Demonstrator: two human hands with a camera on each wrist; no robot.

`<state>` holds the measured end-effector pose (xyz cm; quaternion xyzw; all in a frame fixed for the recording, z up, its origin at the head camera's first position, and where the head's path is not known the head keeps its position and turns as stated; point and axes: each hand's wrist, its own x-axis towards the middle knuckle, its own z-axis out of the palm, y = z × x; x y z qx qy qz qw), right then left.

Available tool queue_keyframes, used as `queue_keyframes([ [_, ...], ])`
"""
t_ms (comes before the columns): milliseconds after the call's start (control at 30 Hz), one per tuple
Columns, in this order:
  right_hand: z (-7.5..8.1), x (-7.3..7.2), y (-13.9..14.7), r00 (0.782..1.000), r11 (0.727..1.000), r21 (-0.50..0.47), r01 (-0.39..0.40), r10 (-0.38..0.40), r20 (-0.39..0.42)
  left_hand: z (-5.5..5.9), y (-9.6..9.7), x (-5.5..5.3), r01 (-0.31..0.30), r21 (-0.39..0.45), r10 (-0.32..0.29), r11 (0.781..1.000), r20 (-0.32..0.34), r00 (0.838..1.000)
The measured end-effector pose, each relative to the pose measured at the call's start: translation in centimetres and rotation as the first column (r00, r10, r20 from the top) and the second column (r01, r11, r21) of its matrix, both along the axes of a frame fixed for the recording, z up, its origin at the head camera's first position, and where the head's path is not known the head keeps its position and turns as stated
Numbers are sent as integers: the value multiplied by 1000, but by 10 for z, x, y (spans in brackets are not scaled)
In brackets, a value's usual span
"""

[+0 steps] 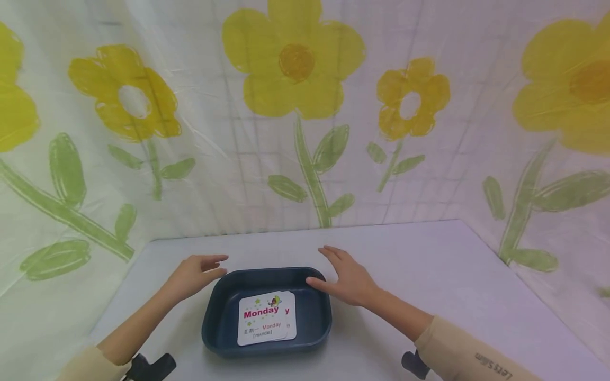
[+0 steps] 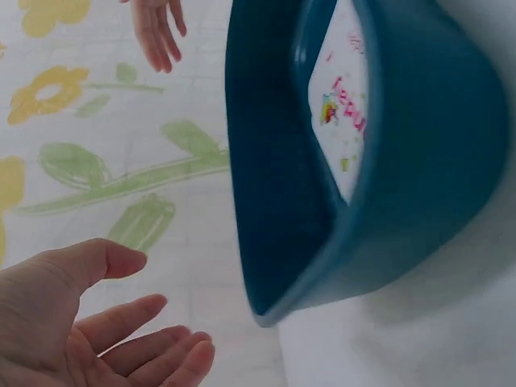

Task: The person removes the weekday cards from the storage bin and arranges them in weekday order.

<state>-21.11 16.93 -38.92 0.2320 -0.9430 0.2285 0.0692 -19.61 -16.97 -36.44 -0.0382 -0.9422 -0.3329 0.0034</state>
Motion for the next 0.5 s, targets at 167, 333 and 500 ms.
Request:
queue_keyframes([
  [167, 1, 12, -13, 997, 997, 28, -71, 71, 16, -16, -8, 9, -57, 69, 56, 996, 16, 998],
  [333, 0, 19, -29, 988, 987, 52, -151, 150, 23, -29, -13, 15, -98, 220, 81, 971, 85, 993],
  [500, -5, 22, -46, 975, 975, 48, -216, 213, 55, -36, -15, 21, -143, 341, 98, 929, 148, 984],
])
